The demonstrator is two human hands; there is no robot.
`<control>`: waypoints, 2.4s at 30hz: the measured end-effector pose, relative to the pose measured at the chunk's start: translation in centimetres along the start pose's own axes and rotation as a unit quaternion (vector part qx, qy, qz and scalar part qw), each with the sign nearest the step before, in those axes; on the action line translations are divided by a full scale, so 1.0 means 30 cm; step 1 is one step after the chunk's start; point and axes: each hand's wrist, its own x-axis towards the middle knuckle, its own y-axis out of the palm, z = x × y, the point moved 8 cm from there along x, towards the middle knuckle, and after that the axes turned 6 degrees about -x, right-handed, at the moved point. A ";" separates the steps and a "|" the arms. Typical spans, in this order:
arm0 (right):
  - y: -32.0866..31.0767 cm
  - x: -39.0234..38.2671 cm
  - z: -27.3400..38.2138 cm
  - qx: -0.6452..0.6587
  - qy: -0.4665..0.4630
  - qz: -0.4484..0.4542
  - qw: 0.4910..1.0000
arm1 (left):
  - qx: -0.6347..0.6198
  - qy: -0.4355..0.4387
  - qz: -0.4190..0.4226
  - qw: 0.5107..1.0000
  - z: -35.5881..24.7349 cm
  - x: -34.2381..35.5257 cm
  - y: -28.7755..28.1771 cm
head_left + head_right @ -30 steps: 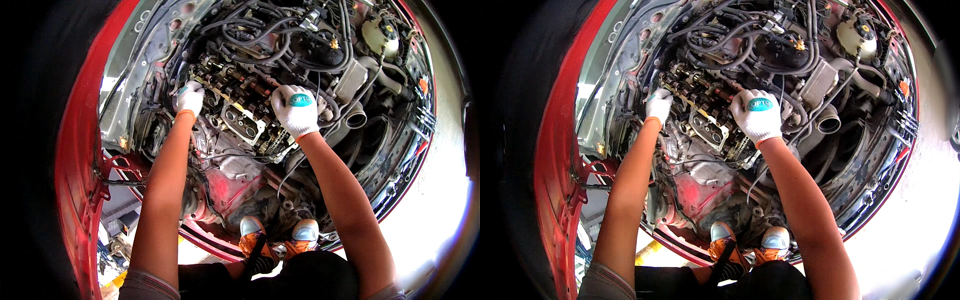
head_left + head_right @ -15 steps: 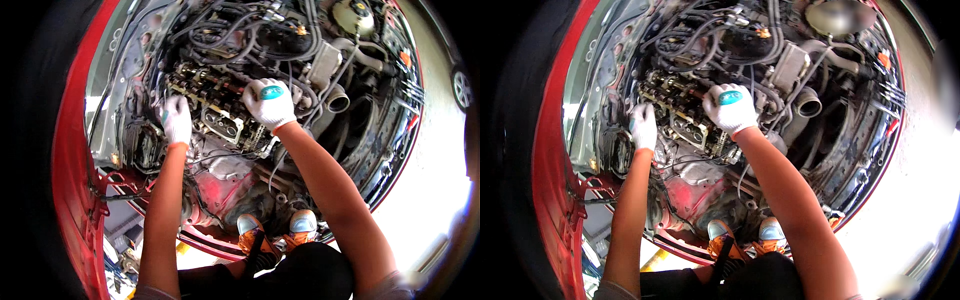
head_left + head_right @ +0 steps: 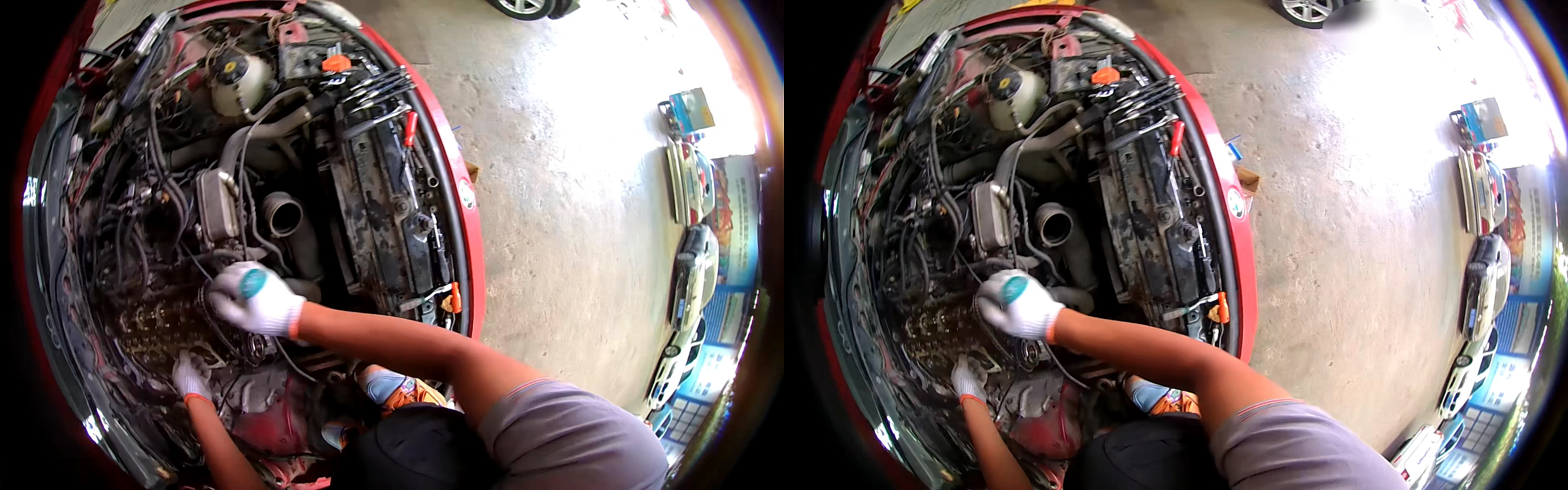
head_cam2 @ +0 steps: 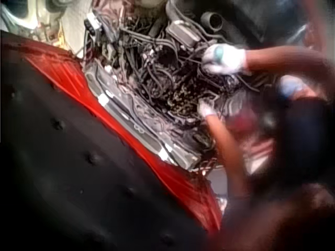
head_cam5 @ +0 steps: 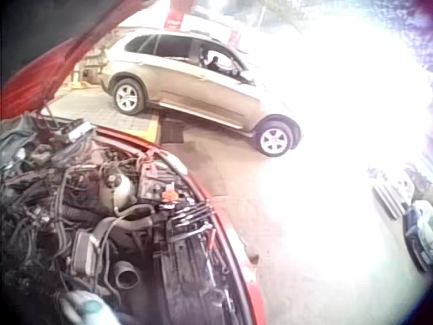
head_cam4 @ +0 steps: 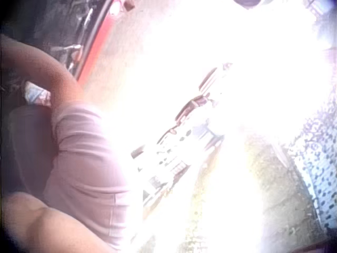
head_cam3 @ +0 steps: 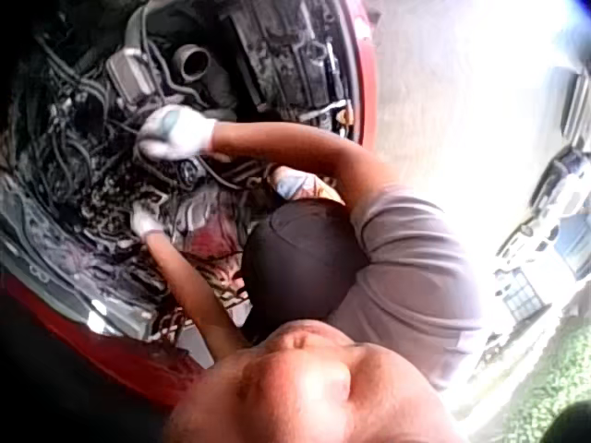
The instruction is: The person works on a car engine with the hood open, using a screwdriver to manipulate components within the engine bay. They remove a part and place it on the car's frame, then continue adjusting internal mechanisms with their gloved hands.
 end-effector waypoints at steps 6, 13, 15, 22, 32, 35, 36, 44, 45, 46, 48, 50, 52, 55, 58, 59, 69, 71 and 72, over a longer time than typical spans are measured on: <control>-0.760 -0.128 -0.340 -0.203 0.162 -0.115 0.959 | 0.180 0.151 -0.020 0.972 -0.085 0.045 -0.011; -1.307 -0.318 -0.658 -0.388 0.388 -0.163 0.820 | 0.148 0.111 -0.064 0.981 -0.074 0.054 -0.031; -1.336 -0.380 -0.693 -0.433 0.355 -0.184 0.808 | 0.142 0.142 -0.040 0.979 -0.071 0.079 -0.021; -1.239 -0.415 -0.661 -0.435 0.267 -0.226 0.829 | 0.098 0.077 -0.154 0.980 -0.043 -0.050 0.051; -1.090 -0.159 -0.800 -0.410 0.434 0.035 0.801 | 0.085 0.141 -0.076 0.983 -0.066 0.004 0.048; -1.090 -0.142 -0.863 -0.395 0.451 0.010 0.800 | 0.200 0.213 -0.069 0.954 -0.103 0.001 0.018; -1.088 -0.135 -0.873 -0.398 0.454 0.024 0.797 | 0.275 0.275 -0.088 0.917 -0.124 -0.003 0.022; -1.070 -0.094 -0.872 -0.439 0.453 0.076 0.772 | 0.083 0.148 -0.114 0.979 -0.065 -0.065 0.047; -1.075 -0.084 -0.862 -0.441 0.465 0.103 0.760 | 0.060 0.117 -0.145 0.981 -0.051 -0.092 0.051; -1.050 -0.044 -0.830 -0.437 0.468 0.112 0.760 | 0.046 0.120 -0.127 0.984 -0.062 -0.071 0.006; -1.136 -0.104 -1.004 -0.483 0.444 0.191 0.730 | 0.078 0.135 -0.074 0.985 -0.038 0.000 0.058; -1.104 -0.110 -1.049 -0.507 0.412 0.280 0.703 | 0.081 0.147 -0.060 0.984 -0.039 0.005 0.064; -1.075 -0.096 -1.039 -0.487 0.432 0.318 0.689 | 0.067 0.155 -0.064 0.984 -0.047 0.003 0.047; -1.039 -0.031 -0.871 -0.415 0.455 0.272 0.739 | 0.070 0.166 -0.076 0.981 -0.082 -0.026 0.009; -1.110 -0.067 -0.957 -0.412 0.423 0.270 0.760 | 0.084 0.153 -0.062 0.983 -0.050 -0.016 0.075; -1.080 -0.045 -0.851 -0.339 0.521 0.206 0.756 | 0.085 0.160 -0.077 0.980 -0.074 -0.035 0.036; -1.099 -0.103 -0.918 -0.177 0.556 0.139 0.800 | 0.043 0.154 -0.062 0.985 -0.066 -0.020 0.053; -1.084 -0.110 -0.904 -0.174 0.553 0.131 0.804 | 0.048 0.133 -0.046 0.989 -0.075 -0.043 0.057; -1.076 -0.123 -0.894 -0.173 0.549 0.125 0.808 | 0.050 0.122 -0.038 0.990 -0.074 -0.053 0.061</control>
